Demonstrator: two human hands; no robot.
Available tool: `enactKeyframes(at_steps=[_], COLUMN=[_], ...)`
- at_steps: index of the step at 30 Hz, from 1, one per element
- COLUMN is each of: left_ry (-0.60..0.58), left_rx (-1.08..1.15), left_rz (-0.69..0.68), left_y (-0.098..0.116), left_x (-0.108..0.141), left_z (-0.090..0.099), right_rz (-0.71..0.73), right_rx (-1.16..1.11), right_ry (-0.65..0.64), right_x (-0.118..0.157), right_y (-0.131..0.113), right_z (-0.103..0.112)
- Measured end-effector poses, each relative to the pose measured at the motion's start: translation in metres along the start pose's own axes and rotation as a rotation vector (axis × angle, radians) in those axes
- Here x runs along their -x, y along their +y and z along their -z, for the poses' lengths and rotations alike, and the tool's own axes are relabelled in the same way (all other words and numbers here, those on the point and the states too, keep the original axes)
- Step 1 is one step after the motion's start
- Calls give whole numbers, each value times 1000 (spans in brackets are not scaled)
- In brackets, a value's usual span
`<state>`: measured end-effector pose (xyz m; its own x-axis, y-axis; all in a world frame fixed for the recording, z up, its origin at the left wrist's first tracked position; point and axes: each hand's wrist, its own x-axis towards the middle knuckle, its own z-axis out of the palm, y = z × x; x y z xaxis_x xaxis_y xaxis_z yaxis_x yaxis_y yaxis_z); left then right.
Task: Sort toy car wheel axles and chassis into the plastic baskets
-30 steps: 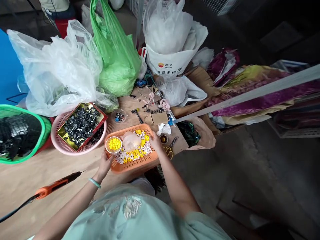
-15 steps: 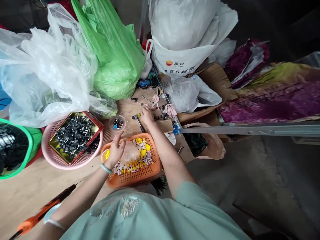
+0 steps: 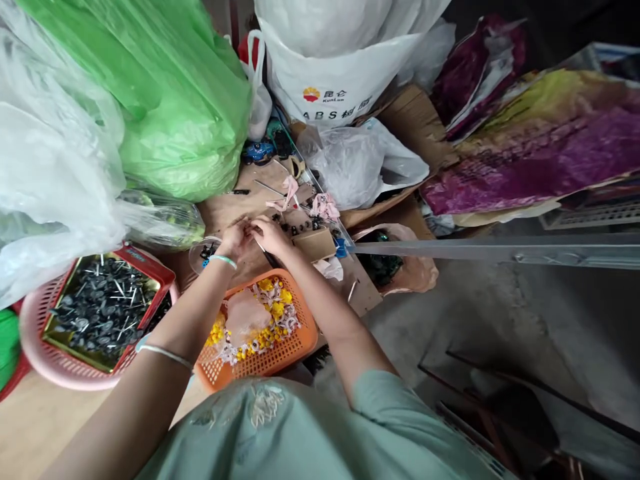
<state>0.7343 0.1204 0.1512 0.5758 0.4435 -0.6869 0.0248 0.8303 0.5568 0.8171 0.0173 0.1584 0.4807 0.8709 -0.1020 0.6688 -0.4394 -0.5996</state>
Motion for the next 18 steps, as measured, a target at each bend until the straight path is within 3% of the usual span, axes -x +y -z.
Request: enactKeyframes(at_steps=[2, 5, 8, 10, 14, 16, 18], left_ry=[19, 37, 56, 35, -37, -31, -17], left_rx=[-2, -31, -60, -71, -98, -95, -73], left_rz=[40, 52, 23, 11, 18, 19, 25], left_y=[2, 3, 1, -2, -2, 2, 3], left_x=[-8, -11, -11, -10, -11, -12, -10], left_z=[-6, -12, -18, -23, -24, -20, -16], right_rz=[-4, -146, -170, -118, -14, -40, -141], right_rx=[3, 186, 308, 283, 194, 186, 204], right_ry=[85, 261, 245, 210, 297, 319, 243], right_x=[5, -2, -29, -52, -75, -64, -44], right_y=[19, 61, 102, 115, 105, 90, 73], right_z=[19, 55, 79, 86, 93, 93, 86])
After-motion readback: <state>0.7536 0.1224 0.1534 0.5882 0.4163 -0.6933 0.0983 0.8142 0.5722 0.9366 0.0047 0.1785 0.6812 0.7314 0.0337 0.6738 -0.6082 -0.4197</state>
